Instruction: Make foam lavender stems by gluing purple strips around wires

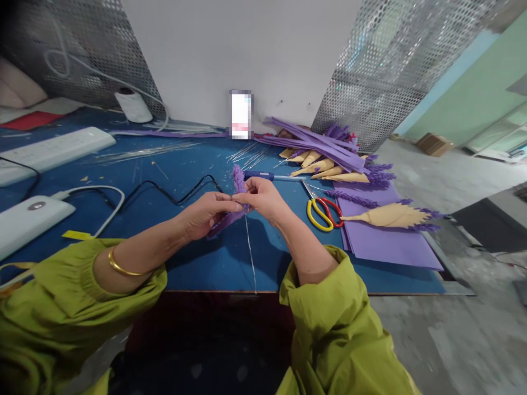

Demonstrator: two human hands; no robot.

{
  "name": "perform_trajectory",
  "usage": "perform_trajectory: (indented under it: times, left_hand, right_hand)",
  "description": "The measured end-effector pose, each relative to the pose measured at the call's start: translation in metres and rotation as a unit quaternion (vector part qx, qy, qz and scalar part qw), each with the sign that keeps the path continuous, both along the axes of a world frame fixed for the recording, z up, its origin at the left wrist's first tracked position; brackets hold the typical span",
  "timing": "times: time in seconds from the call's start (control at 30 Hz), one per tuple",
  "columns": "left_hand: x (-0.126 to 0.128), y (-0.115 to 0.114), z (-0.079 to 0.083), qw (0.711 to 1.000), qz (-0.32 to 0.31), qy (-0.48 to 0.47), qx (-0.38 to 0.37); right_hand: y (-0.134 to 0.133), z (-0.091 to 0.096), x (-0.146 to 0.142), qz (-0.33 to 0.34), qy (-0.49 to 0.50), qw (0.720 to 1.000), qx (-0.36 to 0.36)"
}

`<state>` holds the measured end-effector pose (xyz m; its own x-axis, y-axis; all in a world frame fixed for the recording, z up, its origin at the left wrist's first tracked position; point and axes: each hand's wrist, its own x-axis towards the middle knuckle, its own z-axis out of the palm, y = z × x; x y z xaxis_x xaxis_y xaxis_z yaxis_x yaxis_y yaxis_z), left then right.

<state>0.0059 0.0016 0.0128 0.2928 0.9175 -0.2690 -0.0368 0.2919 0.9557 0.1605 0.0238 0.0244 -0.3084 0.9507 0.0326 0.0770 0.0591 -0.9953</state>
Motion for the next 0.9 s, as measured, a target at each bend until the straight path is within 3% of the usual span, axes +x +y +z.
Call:
perform_trajectory:
  times: [0.23, 0.6, 0.8, 0.9]
  left_hand:
    - [0.004, -0.003, 0.003, 0.999, 0.027, 0.003, -0.016]
    - [0.001, 0.003, -0.003, 1.000, 0.010, -0.011, -0.023]
    - [0.001, 0.004, 0.002, 0.993, -0.008, -0.107, -0.040]
    - [0.000, 0.003, 0.006, 0.986, -0.015, -0.162, -0.041]
  right_hand:
    - [0.000, -0.001, -0.004, -0.010, 0.015, 1.000, -0.014]
    - [0.000, -0.003, -0.002, 0.002, 0.041, 0.998, -0.037]
    - [0.004, -0.002, 0.008, 0.082, 0.132, 0.983, -0.097]
    - [0.005, 0.001, 0.014, 0.138, 0.158, 0.974, -0.088]
